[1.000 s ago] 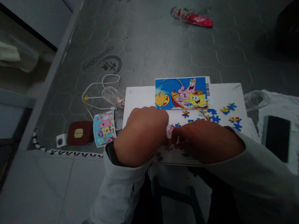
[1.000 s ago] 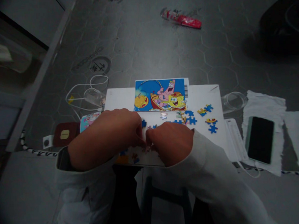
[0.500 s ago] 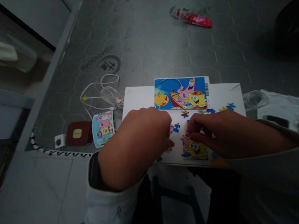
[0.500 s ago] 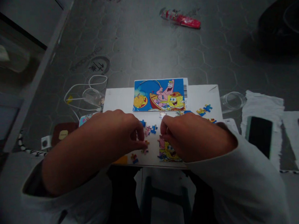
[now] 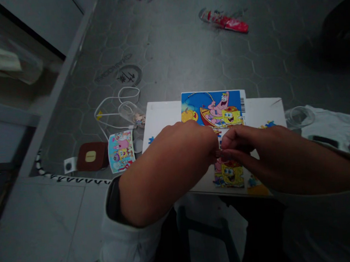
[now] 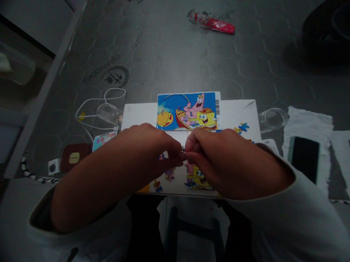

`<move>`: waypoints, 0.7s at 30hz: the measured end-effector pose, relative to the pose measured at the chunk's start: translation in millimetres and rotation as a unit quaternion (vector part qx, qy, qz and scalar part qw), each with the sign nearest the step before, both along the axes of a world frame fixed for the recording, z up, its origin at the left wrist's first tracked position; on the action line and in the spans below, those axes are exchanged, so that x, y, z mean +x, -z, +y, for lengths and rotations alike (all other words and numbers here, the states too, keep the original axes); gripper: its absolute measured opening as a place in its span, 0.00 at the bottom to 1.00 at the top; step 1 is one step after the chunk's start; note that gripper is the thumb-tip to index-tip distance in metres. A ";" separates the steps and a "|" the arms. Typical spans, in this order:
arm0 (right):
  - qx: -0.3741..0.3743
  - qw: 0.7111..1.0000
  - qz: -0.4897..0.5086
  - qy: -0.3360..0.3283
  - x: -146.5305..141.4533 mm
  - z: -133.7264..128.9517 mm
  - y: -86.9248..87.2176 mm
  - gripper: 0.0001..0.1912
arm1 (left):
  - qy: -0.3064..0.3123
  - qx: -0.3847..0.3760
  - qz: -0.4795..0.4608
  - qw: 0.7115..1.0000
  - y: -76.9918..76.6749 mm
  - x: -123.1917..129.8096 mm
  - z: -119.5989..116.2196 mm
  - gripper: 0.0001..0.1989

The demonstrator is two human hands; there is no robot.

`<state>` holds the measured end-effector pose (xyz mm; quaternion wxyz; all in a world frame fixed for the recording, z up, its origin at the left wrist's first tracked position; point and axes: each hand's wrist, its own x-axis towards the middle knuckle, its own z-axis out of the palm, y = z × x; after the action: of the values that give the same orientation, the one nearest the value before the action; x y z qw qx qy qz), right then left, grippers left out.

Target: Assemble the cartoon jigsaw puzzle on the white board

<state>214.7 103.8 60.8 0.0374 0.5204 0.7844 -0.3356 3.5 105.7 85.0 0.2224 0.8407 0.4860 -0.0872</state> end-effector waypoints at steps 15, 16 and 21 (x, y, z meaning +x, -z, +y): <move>0.002 0.999 -0.034 -0.025 1.0 2.5 7.5 0.05 | -0.014 0.023 0.000 1.000 -1.4 -7.2 0.6 0.13; -0.003 0.999 -0.042 -0.024 -0.3 2.3 6.3 0.05 | -0.014 0.022 -0.003 1.000 -2.0 -6.4 0.5 0.13; -0.055 0.986 -0.150 -0.040 -9.4 4.4 2.0 0.07 | 0.007 -0.018 0.045 0.999 -1.6 -3.6 -2.3 0.12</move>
<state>205.3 108.2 58.8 0.1967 0.5300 0.7707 -0.2941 -0.1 103.4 86.5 0.2149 0.8350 0.4882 -0.1353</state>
